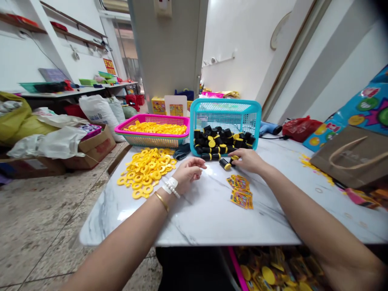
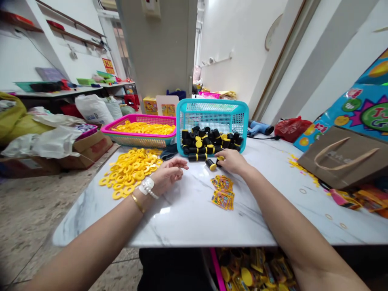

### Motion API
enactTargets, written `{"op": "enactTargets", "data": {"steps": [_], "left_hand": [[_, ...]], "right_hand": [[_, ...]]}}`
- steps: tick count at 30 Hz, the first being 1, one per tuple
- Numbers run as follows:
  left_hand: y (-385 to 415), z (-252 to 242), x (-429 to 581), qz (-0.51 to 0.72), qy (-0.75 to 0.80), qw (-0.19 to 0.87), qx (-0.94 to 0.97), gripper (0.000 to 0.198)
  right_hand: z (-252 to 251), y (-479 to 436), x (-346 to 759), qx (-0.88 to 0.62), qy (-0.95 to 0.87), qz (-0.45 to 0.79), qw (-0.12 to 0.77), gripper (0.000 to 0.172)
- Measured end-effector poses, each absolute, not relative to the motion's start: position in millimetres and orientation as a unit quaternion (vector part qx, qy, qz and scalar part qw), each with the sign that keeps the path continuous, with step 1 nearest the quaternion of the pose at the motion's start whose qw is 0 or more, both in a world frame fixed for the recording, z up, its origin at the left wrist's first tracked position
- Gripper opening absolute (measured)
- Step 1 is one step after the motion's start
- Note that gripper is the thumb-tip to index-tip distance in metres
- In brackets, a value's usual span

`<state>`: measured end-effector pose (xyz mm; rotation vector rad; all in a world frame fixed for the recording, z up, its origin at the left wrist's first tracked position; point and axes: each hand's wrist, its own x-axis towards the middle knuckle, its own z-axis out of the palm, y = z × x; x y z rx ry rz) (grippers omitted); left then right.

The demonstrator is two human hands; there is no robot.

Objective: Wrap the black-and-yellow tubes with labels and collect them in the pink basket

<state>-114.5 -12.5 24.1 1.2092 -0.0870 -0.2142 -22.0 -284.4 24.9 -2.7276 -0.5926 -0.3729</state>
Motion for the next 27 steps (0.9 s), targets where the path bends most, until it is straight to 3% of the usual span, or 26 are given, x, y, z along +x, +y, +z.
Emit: {"op": "enactTargets", "data": {"steps": [6, 9, 15, 20, 25, 27], "left_hand": [[-19.3, 22.0, -116.6, -0.144, -0.006, 0.789, 0.597, 0.024], [-20.6, 23.7, -117.3, -0.166, -0.032, 0.781, 0.601, 0.031], [-21.6, 26.2, -119.0, -0.18, -0.071, 0.75, 0.632, 0.027], [-26.5, 22.0, -120.7, -0.189, -0.067, 0.726, 0.658, 0.021], [-27.3, 17.2, -120.4, -0.199, -0.064, 0.727, 0.654, 0.051], [-23.9, 14.5, -117.7, -0.164, -0.061, 0.747, 0.641, 0.052]], "right_hand": [[23.5, -293.8, -44.7, -0.945, -0.197, -0.163, 0.205, 0.04], [40.7, -300.1, -71.4, -0.926, -0.21, -0.208, 0.235, 0.031], [7.3, -319.8, -104.9, -0.906, -0.212, -0.032, 0.365, 0.026], [-11.6, -315.9, -107.0, -0.892, -0.184, -0.113, 0.396, 0.017], [16.2, -253.7, -117.2, -0.849, -0.264, -0.246, 0.387, 0.01], [22.5, -223.8, -118.3, -0.835, -0.314, -0.268, 0.364, 0.012]]}}
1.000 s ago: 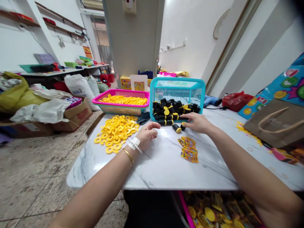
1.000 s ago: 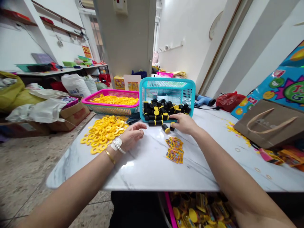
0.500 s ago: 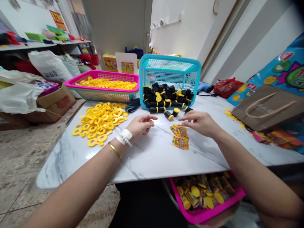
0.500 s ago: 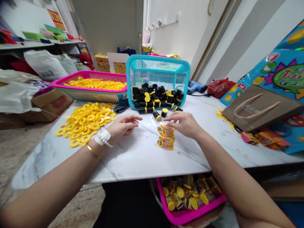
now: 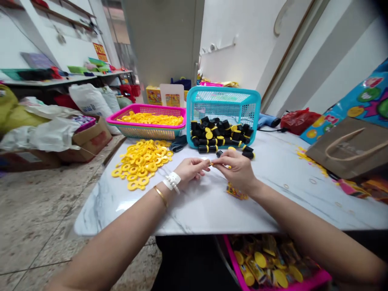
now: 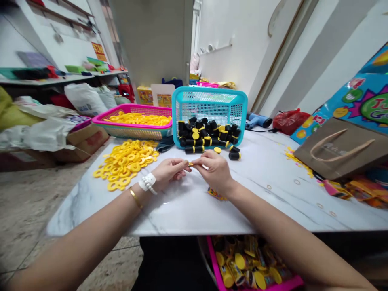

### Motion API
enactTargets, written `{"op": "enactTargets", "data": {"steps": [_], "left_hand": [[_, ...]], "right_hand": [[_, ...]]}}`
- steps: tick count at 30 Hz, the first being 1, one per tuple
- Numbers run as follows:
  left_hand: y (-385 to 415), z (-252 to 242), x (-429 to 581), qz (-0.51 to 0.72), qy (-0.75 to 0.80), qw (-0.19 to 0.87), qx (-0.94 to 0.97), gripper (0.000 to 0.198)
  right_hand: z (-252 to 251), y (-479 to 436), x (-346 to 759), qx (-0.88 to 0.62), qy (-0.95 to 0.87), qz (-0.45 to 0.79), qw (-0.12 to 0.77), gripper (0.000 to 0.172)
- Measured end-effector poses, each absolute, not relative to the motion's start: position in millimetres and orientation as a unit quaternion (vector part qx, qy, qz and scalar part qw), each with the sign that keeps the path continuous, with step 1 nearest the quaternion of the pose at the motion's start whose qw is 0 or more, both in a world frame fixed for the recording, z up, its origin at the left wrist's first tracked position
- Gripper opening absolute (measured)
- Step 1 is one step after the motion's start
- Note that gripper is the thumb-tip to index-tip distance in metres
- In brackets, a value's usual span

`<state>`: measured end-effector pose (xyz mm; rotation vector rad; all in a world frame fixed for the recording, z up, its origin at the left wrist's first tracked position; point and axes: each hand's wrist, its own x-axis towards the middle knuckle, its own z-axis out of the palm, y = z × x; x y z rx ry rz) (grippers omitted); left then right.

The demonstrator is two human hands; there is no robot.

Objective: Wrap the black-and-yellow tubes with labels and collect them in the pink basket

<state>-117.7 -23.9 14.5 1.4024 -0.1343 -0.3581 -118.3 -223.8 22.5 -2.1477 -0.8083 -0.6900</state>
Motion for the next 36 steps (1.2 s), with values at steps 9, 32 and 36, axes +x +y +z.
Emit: {"op": "enactTargets", "data": {"steps": [9, 32, 36], "left_hand": [[-7.0, 1.3, -101.0, -0.025, -0.015, 0.719, 0.694, 0.04], [-33.4, 18.3, -129.8, 0.074, -0.009, 0.719, 0.691, 0.053], [-30.2, 17.5, -126.0, 0.049, 0.01, 0.737, 0.674, 0.055]], "right_hand": [[39.4, -192.0, -85.8, -0.831, -0.207, -0.061, 0.512, 0.048], [-0.2, -190.7, -91.8, -0.741, -0.089, -0.103, 0.658, 0.047], [1.6, -188.6, -98.4, -0.762, -0.121, -0.127, 0.623, 0.045]]}}
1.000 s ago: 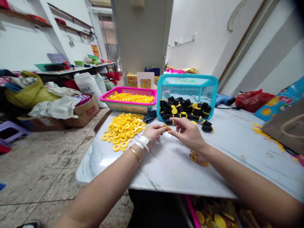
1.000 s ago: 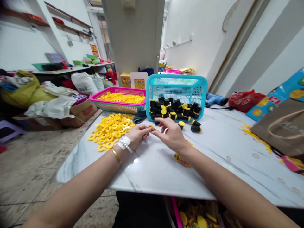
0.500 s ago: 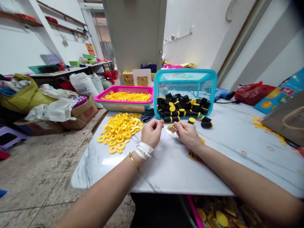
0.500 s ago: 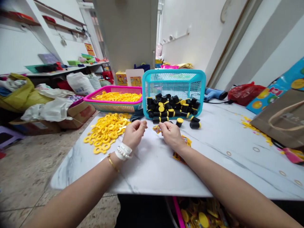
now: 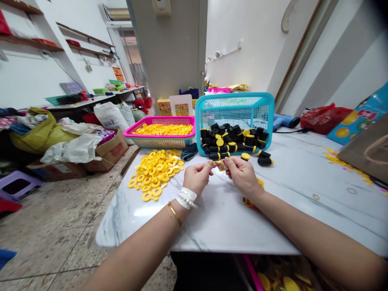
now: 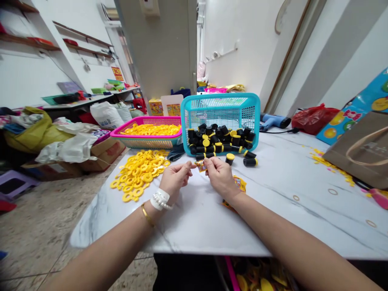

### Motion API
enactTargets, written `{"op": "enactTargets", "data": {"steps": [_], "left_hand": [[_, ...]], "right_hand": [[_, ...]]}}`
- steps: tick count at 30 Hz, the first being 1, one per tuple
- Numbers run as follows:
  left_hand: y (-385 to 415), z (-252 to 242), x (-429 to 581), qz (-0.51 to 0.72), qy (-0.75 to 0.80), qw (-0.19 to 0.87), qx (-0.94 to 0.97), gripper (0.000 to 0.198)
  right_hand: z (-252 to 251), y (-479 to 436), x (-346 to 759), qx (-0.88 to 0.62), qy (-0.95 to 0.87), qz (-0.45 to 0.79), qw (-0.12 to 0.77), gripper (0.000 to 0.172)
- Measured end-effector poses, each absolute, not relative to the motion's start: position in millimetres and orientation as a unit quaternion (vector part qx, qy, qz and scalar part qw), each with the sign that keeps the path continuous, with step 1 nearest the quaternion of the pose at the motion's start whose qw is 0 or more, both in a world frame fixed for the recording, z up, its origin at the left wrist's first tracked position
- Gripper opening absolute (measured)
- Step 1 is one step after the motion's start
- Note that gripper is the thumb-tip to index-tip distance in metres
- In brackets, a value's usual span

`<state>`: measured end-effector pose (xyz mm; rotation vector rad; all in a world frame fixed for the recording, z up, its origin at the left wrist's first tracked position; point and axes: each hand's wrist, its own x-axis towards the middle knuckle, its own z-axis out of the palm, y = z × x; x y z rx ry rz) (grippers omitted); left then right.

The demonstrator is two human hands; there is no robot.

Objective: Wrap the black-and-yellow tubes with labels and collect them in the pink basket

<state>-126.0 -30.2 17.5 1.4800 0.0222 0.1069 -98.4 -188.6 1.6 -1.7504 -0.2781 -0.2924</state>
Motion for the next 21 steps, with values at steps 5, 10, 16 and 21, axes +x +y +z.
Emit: {"op": "enactTargets", "data": {"steps": [5, 10, 16, 21], "left_hand": [[-27.1, 18.7, -122.8, 0.032, 0.071, 0.774, 0.628, 0.053], [-28.0, 20.4, -123.9, 0.012, 0.055, 0.788, 0.613, 0.053], [-26.7, 20.1, -124.3, -0.005, 0.055, 0.789, 0.612, 0.054], [-28.0, 22.0, -125.6, -0.007, 0.047, 0.798, 0.601, 0.051]], "right_hand": [[7.0, -188.7, -103.0, -0.771, -0.141, -0.163, 0.6, 0.042], [10.1, -189.5, -105.0, -0.775, -0.144, -0.17, 0.591, 0.042], [8.3, -188.5, -105.2, -0.77, -0.147, -0.177, 0.595, 0.04], [4.0, -189.7, -102.2, -0.782, -0.157, -0.178, 0.576, 0.039]]}}
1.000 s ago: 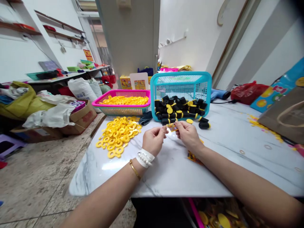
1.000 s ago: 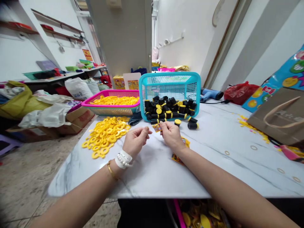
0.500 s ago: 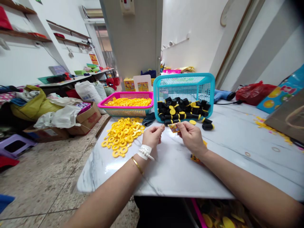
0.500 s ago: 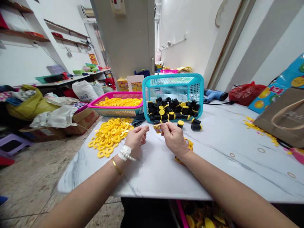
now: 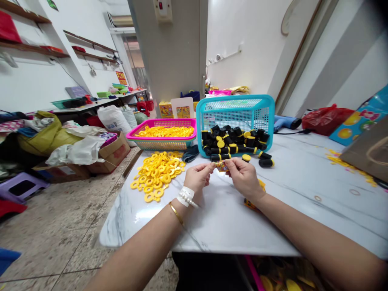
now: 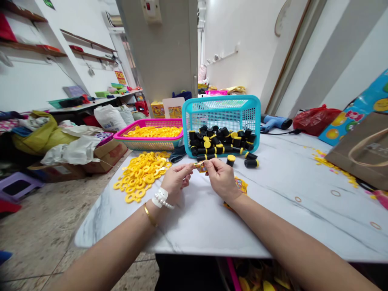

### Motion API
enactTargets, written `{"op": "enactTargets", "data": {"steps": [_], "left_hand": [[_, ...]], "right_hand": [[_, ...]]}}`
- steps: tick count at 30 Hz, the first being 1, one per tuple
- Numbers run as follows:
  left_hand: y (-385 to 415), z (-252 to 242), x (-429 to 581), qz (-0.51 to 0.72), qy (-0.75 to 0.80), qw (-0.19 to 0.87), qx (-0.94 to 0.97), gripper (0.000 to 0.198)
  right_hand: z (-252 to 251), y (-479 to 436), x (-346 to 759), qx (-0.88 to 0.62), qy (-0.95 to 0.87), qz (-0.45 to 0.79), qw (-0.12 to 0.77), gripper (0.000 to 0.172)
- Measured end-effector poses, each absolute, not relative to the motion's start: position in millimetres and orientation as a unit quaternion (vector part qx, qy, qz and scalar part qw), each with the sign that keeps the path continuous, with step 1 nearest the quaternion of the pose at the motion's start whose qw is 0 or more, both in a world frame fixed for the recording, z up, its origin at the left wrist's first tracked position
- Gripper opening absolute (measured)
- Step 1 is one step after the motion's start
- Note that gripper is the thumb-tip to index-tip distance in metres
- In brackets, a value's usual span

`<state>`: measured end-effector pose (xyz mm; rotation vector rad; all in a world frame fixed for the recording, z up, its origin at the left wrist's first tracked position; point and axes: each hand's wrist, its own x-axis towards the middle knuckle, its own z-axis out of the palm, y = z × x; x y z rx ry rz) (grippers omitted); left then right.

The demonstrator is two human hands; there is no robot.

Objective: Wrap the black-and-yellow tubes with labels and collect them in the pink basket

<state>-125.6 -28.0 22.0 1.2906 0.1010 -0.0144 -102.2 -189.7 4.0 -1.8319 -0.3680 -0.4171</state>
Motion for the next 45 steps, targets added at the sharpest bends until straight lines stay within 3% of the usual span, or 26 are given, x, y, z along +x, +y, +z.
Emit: {"op": "enactTargets", "data": {"steps": [9, 13, 20, 22, 25, 28, 31, 33, 35, 40, 42, 45], "left_hand": [[-25.9, 22.9, -124.1, 0.031, 0.065, 0.781, 0.62, 0.042], [-25.0, 27.3, -125.2, 0.072, 0.076, 0.751, 0.652, 0.037], [-21.2, 26.3, -122.8, -0.032, 0.055, 0.751, 0.657, 0.039], [-19.8, 26.6, -121.1, -0.029, 0.074, 0.766, 0.637, 0.036], [-18.1, 29.1, -119.7, -0.045, 0.08, 0.79, 0.606, 0.033], [-16.2, 31.0, -118.8, -0.08, 0.069, 0.801, 0.589, 0.031], [-13.8, 31.8, -117.1, -0.106, 0.064, 0.817, 0.563, 0.022], [-12.3, 32.4, -115.3, -0.126, 0.075, 0.835, 0.531, 0.013], [-10.9, 33.5, -113.4, -0.154, 0.092, 0.852, 0.493, 0.006], [-8.5, 34.6, -109.1, -0.183, 0.12, 0.879, 0.423, 0.007], [-8.3, 33.1, -107.7, -0.186, 0.123, 0.888, 0.402, 0.006], [-9.1, 29.2, -105.7, -0.2, 0.118, 0.895, 0.38, 0.005]], "right_hand": [[6.8, -181.9, -105.4, -0.781, -0.209, -0.185, 0.559, 0.026], [8.8, -181.1, -106.6, -0.795, -0.19, -0.164, 0.552, 0.029], [11.4, -188.0, -100.9, -0.801, -0.194, -0.161, 0.542, 0.031], [18.1, -201.3, -91.3, -0.818, -0.197, -0.223, 0.492, 0.028], [22.5, -231.6, -68.7, -0.873, -0.15, -0.332, 0.325, 0.022], [16.2, -257.7, -47.1, -0.936, -0.082, -0.27, 0.21, 0.023], [11.3, -266.3, -38.3, -0.956, -0.066, -0.201, 0.203, 0.017], [13.8, -264.1, -39.9, -0.95, -0.062, -0.208, 0.224, 0.013], [20.3, -259.2, -44.9, -0.931, -0.061, -0.202, 0.299, 0.015], [34.5, -238.0, -63.2, -0.72, -0.123, -0.09, 0.677, 0.031], [34.4, -225.3, -71.4, -0.661, -0.144, -0.054, 0.734, 0.033], [29.7, -207.2, -81.4, -0.651, -0.159, -0.028, 0.742, 0.035]]}}
